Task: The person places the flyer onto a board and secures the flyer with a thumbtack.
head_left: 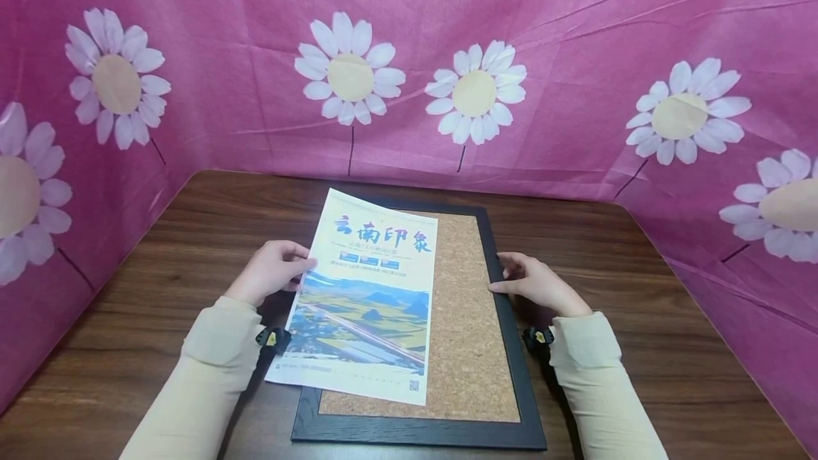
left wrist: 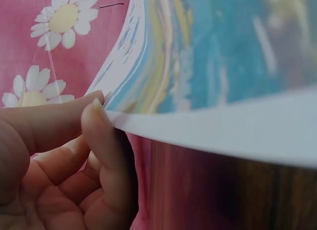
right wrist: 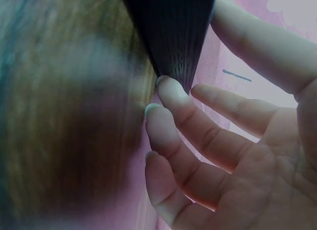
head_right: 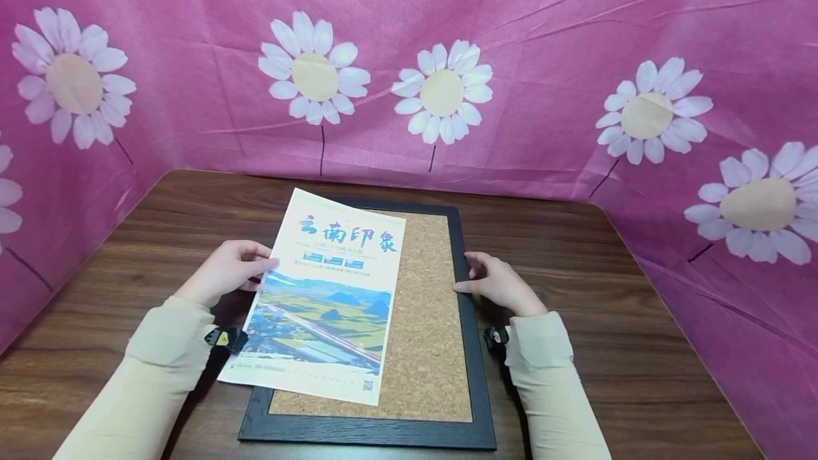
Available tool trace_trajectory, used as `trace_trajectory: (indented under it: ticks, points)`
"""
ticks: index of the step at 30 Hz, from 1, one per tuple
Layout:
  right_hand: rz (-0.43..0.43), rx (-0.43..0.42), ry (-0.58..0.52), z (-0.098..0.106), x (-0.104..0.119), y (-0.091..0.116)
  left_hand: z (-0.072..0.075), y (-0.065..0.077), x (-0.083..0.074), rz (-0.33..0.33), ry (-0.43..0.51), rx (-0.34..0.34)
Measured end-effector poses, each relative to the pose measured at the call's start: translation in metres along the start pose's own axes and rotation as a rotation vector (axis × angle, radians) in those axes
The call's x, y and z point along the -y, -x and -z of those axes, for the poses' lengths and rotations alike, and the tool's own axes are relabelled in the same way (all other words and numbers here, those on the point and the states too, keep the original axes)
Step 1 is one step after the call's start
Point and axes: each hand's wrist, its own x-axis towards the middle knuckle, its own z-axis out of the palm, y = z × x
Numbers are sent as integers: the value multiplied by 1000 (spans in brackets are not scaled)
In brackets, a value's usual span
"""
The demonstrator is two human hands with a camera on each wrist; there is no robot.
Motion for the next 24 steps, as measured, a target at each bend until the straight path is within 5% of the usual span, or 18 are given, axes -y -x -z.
trace_trajectory:
  ticks: [11, 24]
  points:
    - [-3, -12, 14, 3, 0, 0, -11, -4, -1, -2, 36, -11]
    - [-10, -12, -17, -2, -1, 0, -12, -10, -5, -3, 38, 50]
